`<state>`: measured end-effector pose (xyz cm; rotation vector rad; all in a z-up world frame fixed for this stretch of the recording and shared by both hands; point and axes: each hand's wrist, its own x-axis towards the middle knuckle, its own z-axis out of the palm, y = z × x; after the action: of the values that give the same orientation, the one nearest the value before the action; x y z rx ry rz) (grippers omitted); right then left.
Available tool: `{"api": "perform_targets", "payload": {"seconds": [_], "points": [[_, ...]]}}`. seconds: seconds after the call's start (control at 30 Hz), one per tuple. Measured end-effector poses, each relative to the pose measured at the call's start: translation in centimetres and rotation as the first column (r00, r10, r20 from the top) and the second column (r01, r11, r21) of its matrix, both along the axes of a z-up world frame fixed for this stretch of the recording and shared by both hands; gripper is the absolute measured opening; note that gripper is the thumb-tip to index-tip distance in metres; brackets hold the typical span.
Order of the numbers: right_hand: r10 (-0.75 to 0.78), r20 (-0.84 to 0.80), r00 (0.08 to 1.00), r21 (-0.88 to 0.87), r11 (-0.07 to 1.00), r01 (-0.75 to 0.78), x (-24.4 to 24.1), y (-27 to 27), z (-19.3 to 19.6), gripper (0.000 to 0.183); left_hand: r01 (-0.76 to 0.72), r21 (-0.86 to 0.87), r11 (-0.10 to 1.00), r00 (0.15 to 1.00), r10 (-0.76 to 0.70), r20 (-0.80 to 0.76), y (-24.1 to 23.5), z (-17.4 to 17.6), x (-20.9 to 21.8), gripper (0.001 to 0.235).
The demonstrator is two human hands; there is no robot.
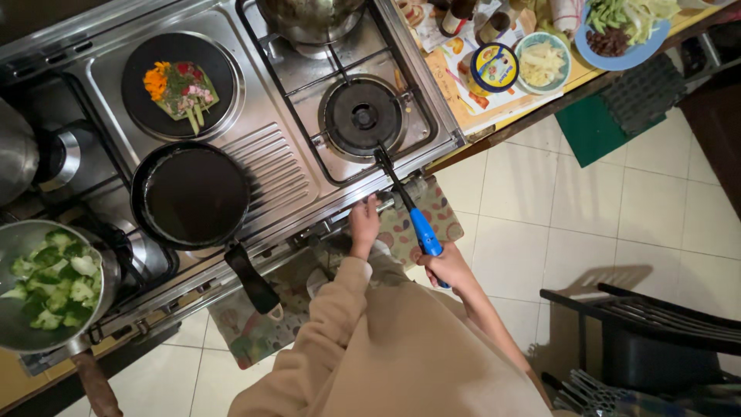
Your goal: The person fills a small pot with water, adds broccoli florets by hand, and places it on a gas stove. The person then uses a blue lighter to ignite several burners on the stove and moves the pot and a pan between them.
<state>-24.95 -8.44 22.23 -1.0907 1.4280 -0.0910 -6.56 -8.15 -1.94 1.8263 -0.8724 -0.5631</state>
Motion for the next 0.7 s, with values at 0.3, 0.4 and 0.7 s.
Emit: {"api": "perform_targets", "payload": {"seconds": [0.3, 0.4, 0.7], "points": [[-0.004, 0.077, 0.997, 0.050, 0.999, 0.000, -0.4, 0.3, 0.0, 0.017, 0.032, -0.042, 0.999, 0.663, -0.053, -0.747, 0.1, 0.0, 0.2, 0.046], [-0.005, 0.072, 0.997, 0.063, 0.998, 0.000, -0.4, 0.2, -0.2, 0.017, 0.015, -0.009, 1.000, 0.725, -0.017, -0.689, -0.2, 0.6, 0.1, 0.043], [0.028, 0.107, 0.994, 0.069, 0.997, -0.036, -0.5, 0.7, -0.3, 0.018, -0.113, 0.428, 0.897, 0.955, -0.021, 0.295, -1.2, 4.6, 0.6, 0.046]]}}
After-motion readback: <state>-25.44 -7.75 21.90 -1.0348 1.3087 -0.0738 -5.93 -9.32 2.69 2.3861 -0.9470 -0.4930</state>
